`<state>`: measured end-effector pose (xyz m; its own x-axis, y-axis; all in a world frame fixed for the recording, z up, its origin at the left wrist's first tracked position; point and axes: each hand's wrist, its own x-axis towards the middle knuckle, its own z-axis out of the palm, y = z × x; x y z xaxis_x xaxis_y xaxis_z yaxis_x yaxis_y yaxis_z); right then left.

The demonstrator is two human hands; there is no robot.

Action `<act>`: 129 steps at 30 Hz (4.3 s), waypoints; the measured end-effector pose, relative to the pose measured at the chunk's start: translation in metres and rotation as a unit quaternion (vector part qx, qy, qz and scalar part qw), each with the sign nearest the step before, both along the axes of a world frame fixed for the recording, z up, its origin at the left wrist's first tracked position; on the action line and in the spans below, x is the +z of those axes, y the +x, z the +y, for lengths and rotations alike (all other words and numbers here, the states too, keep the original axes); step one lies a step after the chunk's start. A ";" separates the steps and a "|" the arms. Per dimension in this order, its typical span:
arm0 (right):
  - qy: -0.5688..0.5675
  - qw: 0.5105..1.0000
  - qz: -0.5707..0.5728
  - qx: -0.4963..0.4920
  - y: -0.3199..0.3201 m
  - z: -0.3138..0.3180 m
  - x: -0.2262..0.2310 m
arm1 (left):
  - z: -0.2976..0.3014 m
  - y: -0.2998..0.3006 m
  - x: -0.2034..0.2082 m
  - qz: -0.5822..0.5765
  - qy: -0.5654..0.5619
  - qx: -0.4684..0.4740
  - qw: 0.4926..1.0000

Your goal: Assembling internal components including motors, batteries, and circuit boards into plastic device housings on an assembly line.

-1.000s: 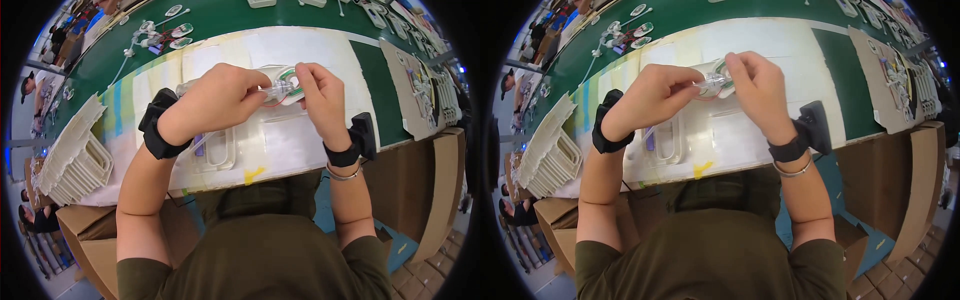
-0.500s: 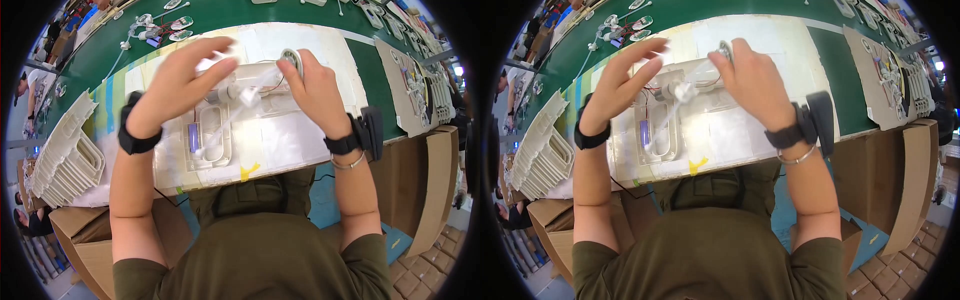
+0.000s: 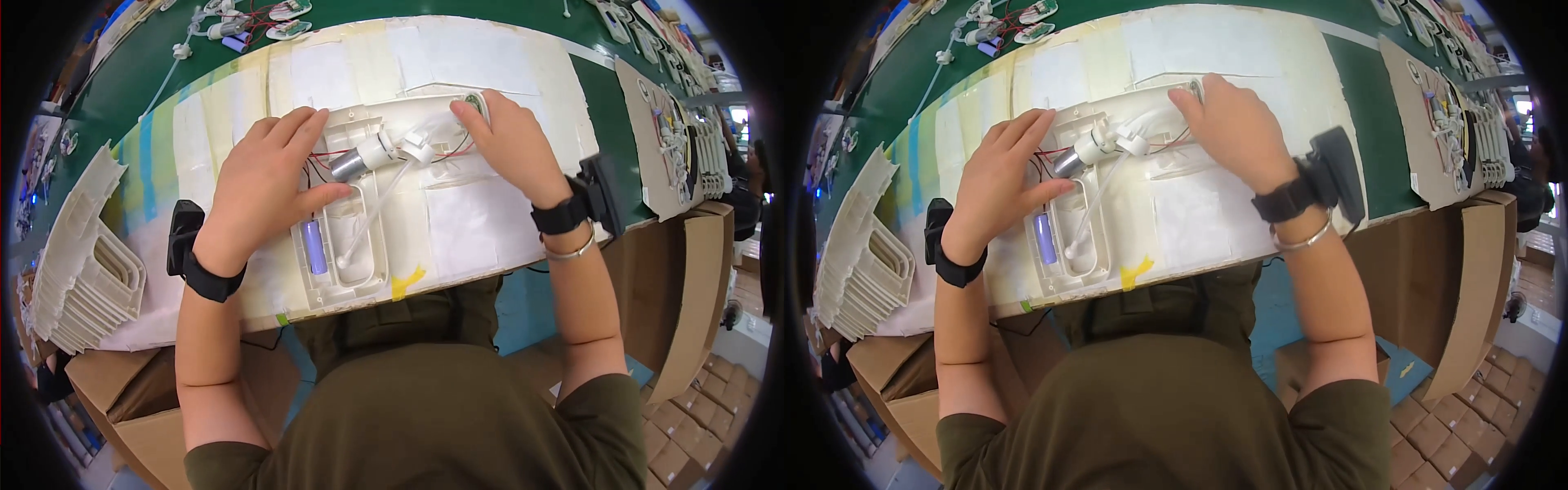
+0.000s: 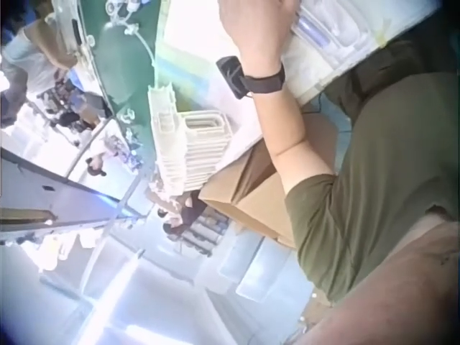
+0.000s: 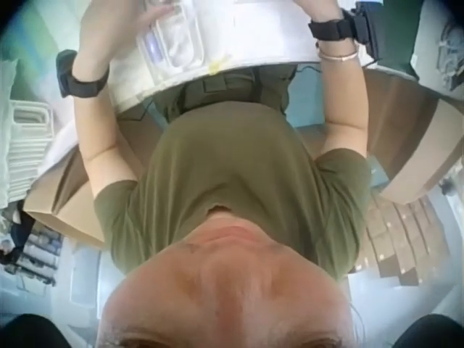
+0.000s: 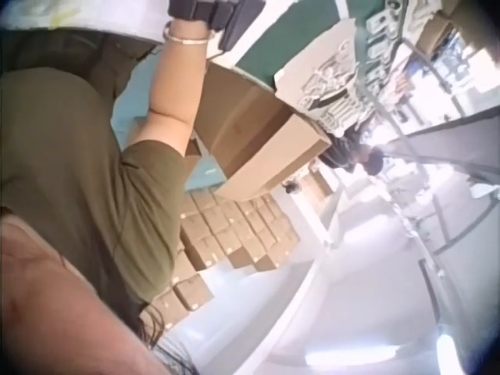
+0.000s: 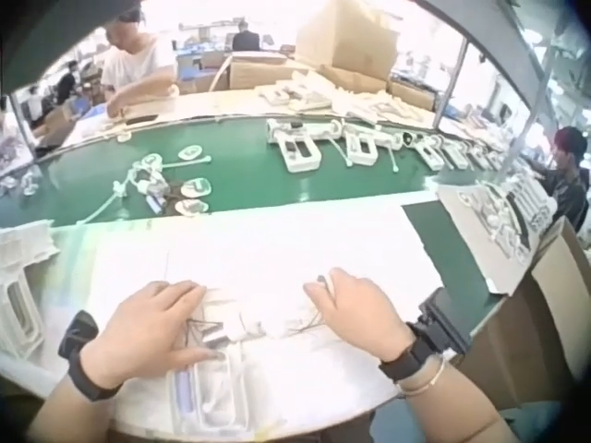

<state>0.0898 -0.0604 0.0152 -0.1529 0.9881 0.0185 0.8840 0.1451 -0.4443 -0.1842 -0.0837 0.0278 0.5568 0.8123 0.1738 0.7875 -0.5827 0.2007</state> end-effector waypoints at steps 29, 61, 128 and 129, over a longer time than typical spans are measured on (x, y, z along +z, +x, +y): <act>-0.034 0.940 0.305 0.151 -0.003 -0.007 0.026 | 0.001 0.056 0.020 -0.065 0.085 -0.094 0.990; 0.368 0.911 0.073 0.171 -0.026 -0.048 -0.024 | 0.024 0.074 -0.020 -0.081 -0.009 -0.093 0.992; 0.273 0.843 -0.314 0.342 0.160 0.050 0.182 | 0.008 -0.041 -0.028 -0.324 -0.039 0.158 0.932; 0.272 0.779 -0.370 0.427 0.152 0.063 0.166 | 0.008 -0.042 -0.027 -0.325 -0.041 0.161 0.931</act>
